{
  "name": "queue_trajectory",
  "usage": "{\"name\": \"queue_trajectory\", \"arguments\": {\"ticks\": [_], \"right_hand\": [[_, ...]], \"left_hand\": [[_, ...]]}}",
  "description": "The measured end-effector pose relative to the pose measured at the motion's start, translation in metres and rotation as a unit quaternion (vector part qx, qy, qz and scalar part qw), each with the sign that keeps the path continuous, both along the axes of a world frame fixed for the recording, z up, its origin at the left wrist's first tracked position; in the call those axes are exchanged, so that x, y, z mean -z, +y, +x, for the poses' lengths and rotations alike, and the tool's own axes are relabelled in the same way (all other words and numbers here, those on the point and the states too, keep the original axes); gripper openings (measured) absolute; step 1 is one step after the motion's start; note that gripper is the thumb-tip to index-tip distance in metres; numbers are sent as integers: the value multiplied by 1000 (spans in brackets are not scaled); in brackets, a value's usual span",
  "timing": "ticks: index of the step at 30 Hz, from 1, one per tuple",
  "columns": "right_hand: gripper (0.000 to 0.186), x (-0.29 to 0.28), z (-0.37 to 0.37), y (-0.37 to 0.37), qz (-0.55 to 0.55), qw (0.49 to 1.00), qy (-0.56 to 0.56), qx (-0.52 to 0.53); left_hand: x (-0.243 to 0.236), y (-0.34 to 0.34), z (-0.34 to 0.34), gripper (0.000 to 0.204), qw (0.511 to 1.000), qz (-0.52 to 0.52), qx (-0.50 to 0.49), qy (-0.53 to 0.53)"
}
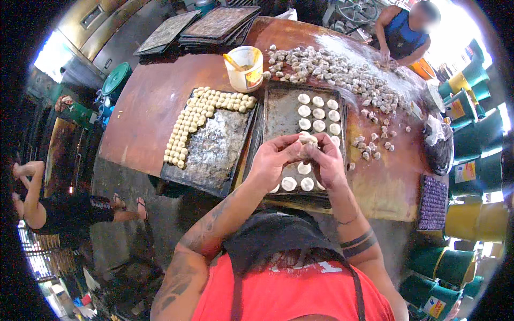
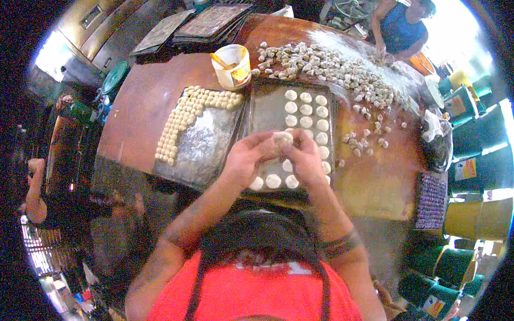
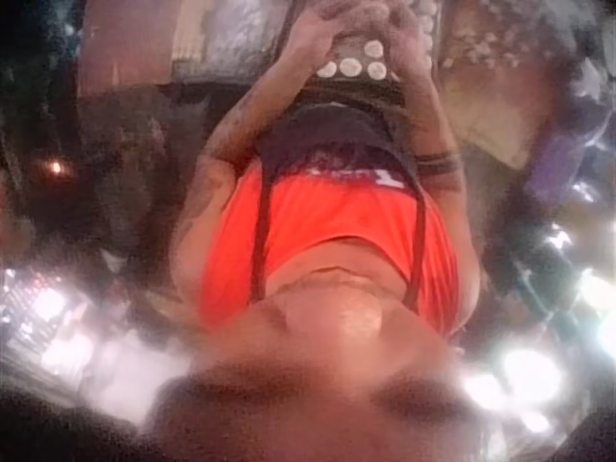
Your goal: The person shapes dough balls around filling portions by hand, arranges them in rows on a baking tray, sets the loaded tray aside, and places more formed dough balls onto another tray.
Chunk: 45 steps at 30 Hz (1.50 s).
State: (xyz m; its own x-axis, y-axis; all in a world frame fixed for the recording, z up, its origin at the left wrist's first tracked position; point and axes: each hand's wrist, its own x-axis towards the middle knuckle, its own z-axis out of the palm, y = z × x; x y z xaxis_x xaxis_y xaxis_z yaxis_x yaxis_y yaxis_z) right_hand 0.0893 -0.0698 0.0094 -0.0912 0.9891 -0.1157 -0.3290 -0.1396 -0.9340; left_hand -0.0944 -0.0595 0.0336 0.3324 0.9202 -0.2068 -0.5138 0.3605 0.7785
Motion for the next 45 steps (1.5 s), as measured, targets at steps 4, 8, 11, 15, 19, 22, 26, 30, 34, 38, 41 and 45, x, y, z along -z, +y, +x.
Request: {"name": "queue_trajectory", "arguments": {"ticks": [4, 8, 11, 15, 19, 22, 26, 30, 34, 38, 41, 45], "right_hand": [[30, -32, -22, -8, 8, 993, 69, 100], [25, -49, 7, -2, 182, 902, -353, 169], [31, -45, 13, -1, 311, 835, -435, 129], [42, -42, 45, 10, 351, 792, -497, 54], [47, -59, 47, 32, 436, 784, -431, -93], [35, -53, 51, 35, 425, 804, -404, -96], [22, -13, 35, 22, 302, 886, -349, 37], [58, 27, 23, 11, 91, 971, -222, -18], [46, 50, 25, 22, 31, 970, -237, -36], [31, 90, 21, 20, 70, 875, -466, -112], [33, 83, -2, 15, 162, 711, -651, -209], [65, 77, -2, -20, 204, 710, -649, -181]], "left_hand": [[2, 7, 17, 15, 939, 194, -77, 275], [-5, -9, 49, 11, 907, 258, -142, 301], [-5, 6, 52, 30, 990, 43, -126, 55], [-12, 18, 44, 35, 992, -104, -33, -57], [-17, 3, 61, 44, 998, -4, 41, -55], [-20, 1, 60, 43, 991, -40, 86, -95], [18, 1, 65, 47, 993, -62, 56, -89], [27, 1, 51, 37, 984, -8, -121, 129], [43, -14, 34, 50, 883, 160, -57, 437], [68, -4, 6, 83, 845, 144, -60, 512], [124, 11, -34, 74, 899, 130, -161, 386], [115, 15, -80, 58, 911, 83, -162, 371]]}}
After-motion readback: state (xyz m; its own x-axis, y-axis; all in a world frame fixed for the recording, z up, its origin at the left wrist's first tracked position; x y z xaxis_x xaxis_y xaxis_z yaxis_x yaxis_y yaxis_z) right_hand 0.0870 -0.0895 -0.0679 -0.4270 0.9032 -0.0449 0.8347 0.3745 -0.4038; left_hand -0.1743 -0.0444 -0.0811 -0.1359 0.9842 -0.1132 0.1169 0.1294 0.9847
